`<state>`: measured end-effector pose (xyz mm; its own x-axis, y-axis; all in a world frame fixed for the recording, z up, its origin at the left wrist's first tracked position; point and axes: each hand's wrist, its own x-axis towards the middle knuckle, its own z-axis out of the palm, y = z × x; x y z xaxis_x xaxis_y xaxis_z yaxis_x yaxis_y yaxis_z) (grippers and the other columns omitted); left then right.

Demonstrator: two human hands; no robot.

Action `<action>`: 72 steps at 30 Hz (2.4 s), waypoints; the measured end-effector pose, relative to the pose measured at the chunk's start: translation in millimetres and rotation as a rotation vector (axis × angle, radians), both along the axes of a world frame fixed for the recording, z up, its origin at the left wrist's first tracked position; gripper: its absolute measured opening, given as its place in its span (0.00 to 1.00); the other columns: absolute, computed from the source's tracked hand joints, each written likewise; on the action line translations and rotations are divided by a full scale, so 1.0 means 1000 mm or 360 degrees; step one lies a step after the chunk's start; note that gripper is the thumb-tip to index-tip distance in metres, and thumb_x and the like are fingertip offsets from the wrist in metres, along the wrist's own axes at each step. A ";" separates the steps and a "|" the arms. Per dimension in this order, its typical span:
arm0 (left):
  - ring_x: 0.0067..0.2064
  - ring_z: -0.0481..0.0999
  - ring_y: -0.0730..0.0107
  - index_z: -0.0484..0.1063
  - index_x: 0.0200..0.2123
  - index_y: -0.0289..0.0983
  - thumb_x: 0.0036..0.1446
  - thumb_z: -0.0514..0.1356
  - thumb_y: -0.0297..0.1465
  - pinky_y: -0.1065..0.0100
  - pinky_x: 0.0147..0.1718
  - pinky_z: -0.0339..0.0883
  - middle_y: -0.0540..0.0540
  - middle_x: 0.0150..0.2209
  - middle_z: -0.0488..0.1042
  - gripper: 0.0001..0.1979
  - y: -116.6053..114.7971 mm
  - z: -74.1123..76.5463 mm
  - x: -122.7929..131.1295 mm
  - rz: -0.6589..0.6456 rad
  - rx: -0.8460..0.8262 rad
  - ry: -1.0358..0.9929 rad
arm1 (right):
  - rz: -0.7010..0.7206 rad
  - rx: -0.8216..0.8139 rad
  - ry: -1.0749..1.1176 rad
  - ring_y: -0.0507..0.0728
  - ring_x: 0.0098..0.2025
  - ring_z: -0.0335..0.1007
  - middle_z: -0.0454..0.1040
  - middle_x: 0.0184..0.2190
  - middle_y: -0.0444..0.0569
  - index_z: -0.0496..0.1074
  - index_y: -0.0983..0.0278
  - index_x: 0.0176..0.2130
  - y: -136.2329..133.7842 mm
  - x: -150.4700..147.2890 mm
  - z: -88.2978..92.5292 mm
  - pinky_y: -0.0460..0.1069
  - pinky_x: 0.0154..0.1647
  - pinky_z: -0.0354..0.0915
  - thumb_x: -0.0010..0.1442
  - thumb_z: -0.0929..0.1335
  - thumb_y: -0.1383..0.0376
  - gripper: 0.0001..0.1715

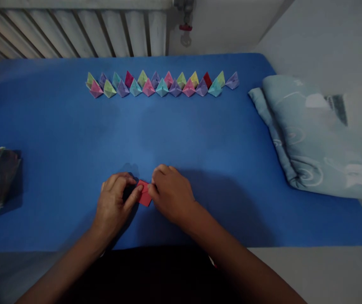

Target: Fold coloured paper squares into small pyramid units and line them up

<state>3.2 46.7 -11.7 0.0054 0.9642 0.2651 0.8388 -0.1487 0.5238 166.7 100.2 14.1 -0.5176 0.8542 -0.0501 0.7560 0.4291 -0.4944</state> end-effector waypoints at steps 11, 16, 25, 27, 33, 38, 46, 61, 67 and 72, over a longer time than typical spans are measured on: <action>0.35 0.67 0.65 0.74 0.37 0.40 0.64 0.53 0.35 0.62 0.33 0.59 0.45 0.36 0.72 0.10 0.004 0.005 -0.006 -0.0220 0.0039 0.0527 | 0.0035 0.0099 -0.0062 0.58 0.40 0.64 0.72 0.37 0.49 0.69 0.62 0.31 0.002 0.006 0.001 0.53 0.39 0.56 0.61 0.67 0.61 0.08; 0.35 0.67 0.64 0.74 0.42 0.44 0.63 0.55 0.35 0.61 0.33 0.58 0.44 0.38 0.73 0.09 0.006 0.004 -0.019 -0.0347 0.0133 0.0618 | -0.0030 0.0150 0.0083 0.60 0.45 0.63 0.73 0.43 0.48 0.69 0.61 0.30 0.002 0.014 -0.008 0.55 0.42 0.53 0.60 0.67 0.59 0.09; 0.38 0.67 0.62 0.73 0.47 0.46 0.64 0.54 0.35 0.60 0.35 0.58 0.43 0.42 0.72 0.11 0.009 0.007 -0.032 -0.0542 0.0134 0.0705 | -0.0088 0.0151 0.0022 0.61 0.45 0.63 0.72 0.45 0.48 0.68 0.62 0.30 -0.004 0.008 -0.005 0.55 0.42 0.52 0.58 0.68 0.57 0.12; 0.38 0.67 0.61 0.72 0.47 0.46 0.64 0.54 0.34 0.60 0.35 0.58 0.43 0.42 0.72 0.11 0.009 0.007 -0.032 -0.0543 0.0145 0.0720 | -0.0143 0.0179 0.0017 0.62 0.45 0.63 0.72 0.45 0.49 0.68 0.62 0.29 -0.007 0.003 -0.006 0.55 0.42 0.52 0.57 0.69 0.55 0.14; 0.39 0.67 0.61 0.73 0.46 0.45 0.63 0.55 0.34 0.60 0.35 0.57 0.43 0.42 0.72 0.11 0.010 0.007 -0.033 -0.0558 0.0134 0.0709 | -0.0154 0.0125 0.0082 0.61 0.47 0.63 0.72 0.46 0.47 0.68 0.62 0.29 -0.006 0.002 -0.009 0.55 0.43 0.52 0.56 0.70 0.56 0.12; 0.39 0.67 0.61 0.73 0.46 0.45 0.63 0.55 0.34 0.60 0.37 0.56 0.44 0.42 0.72 0.10 0.010 0.008 -0.035 -0.0583 0.0056 0.0678 | -0.0170 0.0089 0.0100 0.61 0.49 0.63 0.72 0.48 0.47 0.69 0.61 0.32 0.000 0.015 -0.009 0.56 0.46 0.51 0.56 0.70 0.58 0.09; 0.41 0.67 0.59 0.72 0.44 0.41 0.60 0.57 0.32 0.60 0.38 0.58 0.44 0.43 0.72 0.10 0.039 0.039 -0.025 -0.0875 -0.0214 0.0822 | -0.0227 0.0112 0.0151 0.63 0.50 0.64 0.73 0.48 0.48 0.70 0.61 0.32 0.000 0.018 -0.010 0.57 0.46 0.52 0.55 0.70 0.60 0.07; 0.27 0.68 0.68 0.71 0.24 0.38 0.43 0.62 0.28 0.66 0.30 0.57 0.52 0.22 0.69 0.02 0.080 0.064 -0.008 -0.0736 -0.1242 0.0551 | -0.0387 0.0151 0.0647 0.62 0.50 0.67 0.74 0.46 0.50 0.69 0.60 0.33 -0.002 0.027 -0.010 0.59 0.51 0.55 0.55 0.68 0.64 0.03; 0.28 0.69 0.74 0.69 0.23 0.37 0.42 0.66 0.34 0.71 0.30 0.60 0.52 0.24 0.71 0.10 0.055 0.058 -0.030 -0.0310 -0.1352 -0.1129 | -0.0553 -0.0446 0.1154 0.55 0.36 0.68 0.73 0.33 0.46 0.70 0.61 0.39 -0.010 0.019 0.002 0.52 0.40 0.62 0.54 0.68 0.58 0.13; 0.26 0.65 0.78 0.70 0.21 0.36 0.40 0.69 0.33 0.73 0.28 0.60 0.54 0.22 0.69 0.11 0.035 0.059 -0.016 -0.0006 -0.1086 -0.1531 | -0.0466 -0.0910 0.1381 0.52 0.32 0.65 0.71 0.29 0.43 0.71 0.61 0.34 -0.020 -0.001 0.013 0.49 0.36 0.61 0.53 0.69 0.57 0.11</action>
